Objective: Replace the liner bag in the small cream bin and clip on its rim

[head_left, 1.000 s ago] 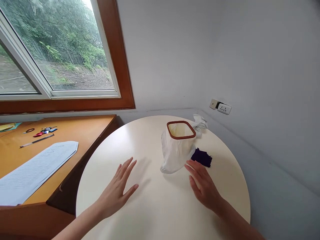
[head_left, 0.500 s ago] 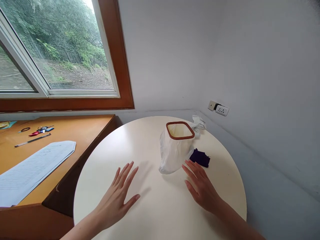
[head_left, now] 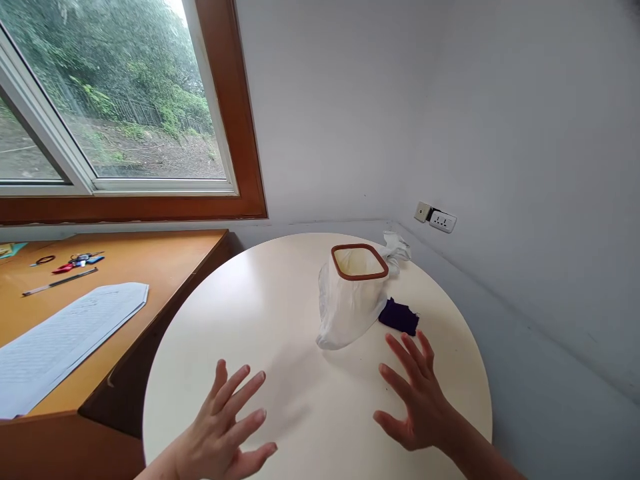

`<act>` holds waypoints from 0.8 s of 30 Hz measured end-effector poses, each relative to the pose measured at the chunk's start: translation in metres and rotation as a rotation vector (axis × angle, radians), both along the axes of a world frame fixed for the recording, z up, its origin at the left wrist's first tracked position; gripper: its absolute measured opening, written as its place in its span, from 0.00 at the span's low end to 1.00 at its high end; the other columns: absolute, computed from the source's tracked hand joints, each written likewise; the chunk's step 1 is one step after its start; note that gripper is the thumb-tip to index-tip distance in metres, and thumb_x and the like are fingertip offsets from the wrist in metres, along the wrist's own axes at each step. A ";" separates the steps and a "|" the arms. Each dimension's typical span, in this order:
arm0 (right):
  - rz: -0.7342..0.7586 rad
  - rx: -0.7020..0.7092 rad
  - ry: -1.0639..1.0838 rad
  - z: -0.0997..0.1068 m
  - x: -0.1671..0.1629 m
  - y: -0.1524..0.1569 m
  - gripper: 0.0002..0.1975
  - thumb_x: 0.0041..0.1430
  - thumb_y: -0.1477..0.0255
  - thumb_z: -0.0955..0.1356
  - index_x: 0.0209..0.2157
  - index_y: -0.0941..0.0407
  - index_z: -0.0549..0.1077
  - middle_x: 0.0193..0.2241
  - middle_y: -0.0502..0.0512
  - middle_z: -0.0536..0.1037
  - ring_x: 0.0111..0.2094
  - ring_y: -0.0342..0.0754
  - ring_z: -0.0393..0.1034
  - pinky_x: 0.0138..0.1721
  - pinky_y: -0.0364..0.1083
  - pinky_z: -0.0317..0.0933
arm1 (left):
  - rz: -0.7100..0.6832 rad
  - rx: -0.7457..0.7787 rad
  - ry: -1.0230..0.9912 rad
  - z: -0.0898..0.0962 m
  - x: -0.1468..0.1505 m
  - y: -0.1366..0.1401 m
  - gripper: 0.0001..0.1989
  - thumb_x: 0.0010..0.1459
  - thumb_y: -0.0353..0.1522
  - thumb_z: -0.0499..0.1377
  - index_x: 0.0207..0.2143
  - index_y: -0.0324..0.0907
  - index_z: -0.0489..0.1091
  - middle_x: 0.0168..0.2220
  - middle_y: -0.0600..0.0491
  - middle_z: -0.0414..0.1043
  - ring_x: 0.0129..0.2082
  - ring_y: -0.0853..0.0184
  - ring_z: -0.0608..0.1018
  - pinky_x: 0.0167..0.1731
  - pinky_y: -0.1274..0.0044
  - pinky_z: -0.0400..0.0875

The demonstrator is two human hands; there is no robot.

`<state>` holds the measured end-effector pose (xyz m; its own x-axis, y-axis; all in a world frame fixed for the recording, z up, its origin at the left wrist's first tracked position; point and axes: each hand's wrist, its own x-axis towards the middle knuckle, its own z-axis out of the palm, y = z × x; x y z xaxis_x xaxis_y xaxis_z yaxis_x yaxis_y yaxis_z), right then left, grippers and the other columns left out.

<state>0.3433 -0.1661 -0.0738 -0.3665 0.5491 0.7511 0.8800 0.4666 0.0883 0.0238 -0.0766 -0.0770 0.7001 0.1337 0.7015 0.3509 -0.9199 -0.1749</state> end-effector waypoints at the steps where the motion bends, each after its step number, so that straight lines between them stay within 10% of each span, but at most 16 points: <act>1: -0.006 -0.006 -0.007 0.000 0.000 0.000 0.40 0.52 0.61 0.63 0.62 0.52 0.40 0.64 0.60 0.40 0.62 0.60 0.37 0.56 0.68 0.34 | 0.008 -0.007 -0.002 -0.002 0.000 0.000 0.45 0.47 0.31 0.57 0.62 0.50 0.35 0.65 0.55 0.34 0.64 0.59 0.45 0.58 0.53 0.37; 11: -0.048 -0.135 0.013 -0.006 0.001 0.004 0.42 0.52 0.58 0.64 0.63 0.52 0.38 0.64 0.62 0.37 0.62 0.65 0.36 0.55 0.70 0.34 | 0.163 -0.199 0.002 -0.004 -0.001 0.008 0.45 0.51 0.39 0.55 0.61 0.58 0.25 0.65 0.59 0.24 0.63 0.50 0.39 0.56 0.47 0.34; 19: -0.051 -0.712 -0.097 -0.041 -0.001 0.011 0.34 0.59 0.56 0.58 0.62 0.50 0.42 0.62 0.58 0.49 0.62 0.58 0.42 0.57 0.64 0.43 | 0.217 -0.465 0.494 -0.028 0.003 0.019 0.35 0.59 0.45 0.48 0.63 0.49 0.35 0.64 0.52 0.40 0.63 0.54 0.48 0.59 0.57 0.36; 24: -0.046 -0.802 -0.075 -0.050 -0.001 0.012 0.33 0.60 0.56 0.57 0.62 0.49 0.42 0.62 0.56 0.48 0.62 0.57 0.43 0.58 0.64 0.43 | 0.214 -0.500 0.527 -0.037 0.001 0.021 0.33 0.60 0.45 0.47 0.62 0.52 0.34 0.64 0.53 0.38 0.63 0.56 0.49 0.59 0.57 0.37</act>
